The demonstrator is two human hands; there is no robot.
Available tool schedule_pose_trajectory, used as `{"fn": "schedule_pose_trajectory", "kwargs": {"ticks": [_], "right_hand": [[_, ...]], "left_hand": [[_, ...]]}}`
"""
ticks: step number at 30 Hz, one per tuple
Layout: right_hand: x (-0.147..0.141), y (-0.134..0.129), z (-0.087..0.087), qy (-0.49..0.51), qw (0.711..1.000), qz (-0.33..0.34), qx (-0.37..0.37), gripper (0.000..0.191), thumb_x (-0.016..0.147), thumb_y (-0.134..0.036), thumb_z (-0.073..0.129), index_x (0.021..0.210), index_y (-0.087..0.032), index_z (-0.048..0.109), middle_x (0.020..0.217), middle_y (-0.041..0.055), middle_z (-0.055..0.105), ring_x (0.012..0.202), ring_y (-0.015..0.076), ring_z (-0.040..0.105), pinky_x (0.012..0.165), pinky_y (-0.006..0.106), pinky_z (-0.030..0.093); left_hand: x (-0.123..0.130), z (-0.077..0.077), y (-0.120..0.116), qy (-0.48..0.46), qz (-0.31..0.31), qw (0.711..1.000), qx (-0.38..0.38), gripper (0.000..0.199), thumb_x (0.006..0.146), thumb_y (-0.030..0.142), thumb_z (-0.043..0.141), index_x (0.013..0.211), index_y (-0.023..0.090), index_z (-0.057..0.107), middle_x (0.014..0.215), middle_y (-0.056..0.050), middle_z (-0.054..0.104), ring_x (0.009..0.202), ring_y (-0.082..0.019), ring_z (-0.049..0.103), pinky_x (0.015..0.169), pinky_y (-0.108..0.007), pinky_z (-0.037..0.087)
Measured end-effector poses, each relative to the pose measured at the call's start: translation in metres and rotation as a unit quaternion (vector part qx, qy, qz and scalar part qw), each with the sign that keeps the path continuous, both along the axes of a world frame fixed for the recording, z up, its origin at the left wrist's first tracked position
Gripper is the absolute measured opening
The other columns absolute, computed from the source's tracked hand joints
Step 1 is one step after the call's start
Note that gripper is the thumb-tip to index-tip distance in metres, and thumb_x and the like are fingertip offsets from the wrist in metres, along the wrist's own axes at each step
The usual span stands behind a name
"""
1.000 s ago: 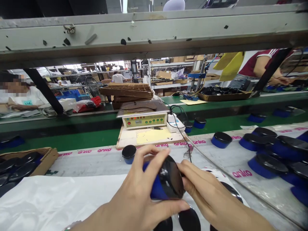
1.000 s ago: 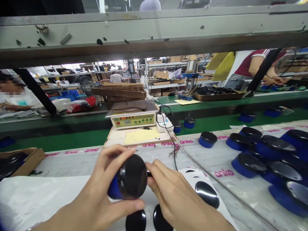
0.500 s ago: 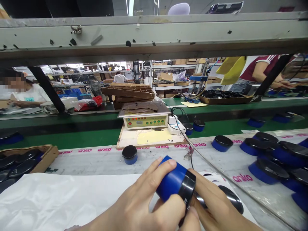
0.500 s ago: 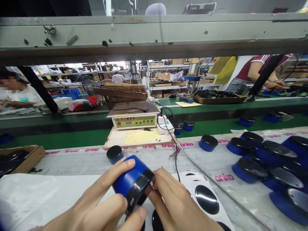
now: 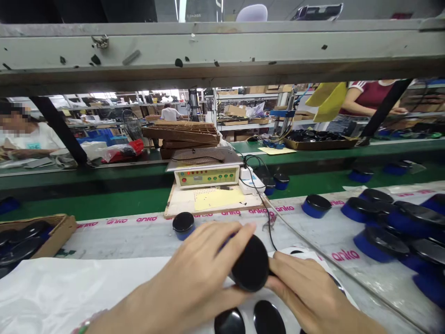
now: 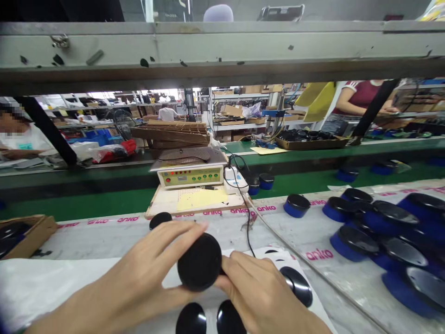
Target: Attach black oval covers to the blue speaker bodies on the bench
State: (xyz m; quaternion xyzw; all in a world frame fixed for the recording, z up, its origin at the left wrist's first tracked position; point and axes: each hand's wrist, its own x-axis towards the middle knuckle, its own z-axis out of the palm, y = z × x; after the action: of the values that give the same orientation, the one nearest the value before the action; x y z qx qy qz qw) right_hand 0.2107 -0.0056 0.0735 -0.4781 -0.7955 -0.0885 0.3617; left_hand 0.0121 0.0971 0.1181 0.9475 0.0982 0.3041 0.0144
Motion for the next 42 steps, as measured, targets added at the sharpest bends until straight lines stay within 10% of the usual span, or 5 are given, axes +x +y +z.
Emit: {"fn": "schedule_pose_trajectory", "kwargs": {"ticks": [9,19,24,26,42], "right_hand": [[0.144,0.041,-0.003,0.05,0.83,-0.52,-0.194,0.04,0.097,-0.045,0.034,0.09,-0.013,0.056,0.081,0.0121,0.062,0.064,0.0223,0.06,0.056,0.034,0.042],[0.125,0.063,0.023,0.132,0.898,-0.345,-0.239,0.04,0.077,-0.055,0.061,0.09,-0.018,0.053,0.083,0.0022,0.057,0.074,0.0185,0.057,0.066,0.031,0.047],[0.035,0.037,0.057,0.133,0.966,-0.056,-0.214,0.039,0.077,-0.056,0.061,0.092,-0.022,0.049,0.092,0.0018,0.054,0.071,0.0152,0.057,0.06,0.026,0.049],[0.016,0.027,0.065,0.083,0.988,-0.057,-0.116,0.027,0.085,-0.046,0.057,0.087,-0.021,0.048,0.094,0.0048,0.051,0.071,0.0154,0.055,0.059,0.028,0.049],[-0.011,0.015,0.053,0.046,0.998,-0.01,0.047,0.015,0.093,-0.007,0.048,0.102,-0.017,0.056,0.081,0.002,0.059,0.072,0.0139,0.055,0.063,0.027,0.046]], "left_hand": [[0.004,-0.05,0.075,0.091,0.16,0.959,-0.213,0.047,0.074,0.033,0.069,0.115,0.02,0.052,0.117,-0.008,0.06,0.113,-0.028,0.055,0.106,-0.048,0.036],[0.024,-0.035,0.054,0.03,0.104,0.916,-0.386,0.056,0.089,0.049,0.049,0.137,0.024,0.039,0.146,-0.011,0.039,0.134,-0.027,0.036,0.11,-0.047,0.032],[0.052,-0.005,0.014,-0.073,-0.167,0.47,-0.864,0.064,0.094,0.06,0.023,0.122,0.013,0.056,0.108,-0.015,0.065,0.085,-0.019,0.067,0.075,-0.034,0.057],[0.048,-0.002,0.012,-0.117,-0.174,0.393,-0.895,0.054,0.095,0.053,0.035,0.11,0.009,0.063,0.094,-0.013,0.069,0.073,-0.016,0.068,0.072,-0.029,0.057],[0.006,-0.003,-0.005,-0.217,-0.092,0.492,-0.838,0.054,0.075,0.057,0.068,0.115,0.022,0.062,0.111,-0.007,0.066,0.097,-0.023,0.064,0.092,-0.035,0.046]]}}
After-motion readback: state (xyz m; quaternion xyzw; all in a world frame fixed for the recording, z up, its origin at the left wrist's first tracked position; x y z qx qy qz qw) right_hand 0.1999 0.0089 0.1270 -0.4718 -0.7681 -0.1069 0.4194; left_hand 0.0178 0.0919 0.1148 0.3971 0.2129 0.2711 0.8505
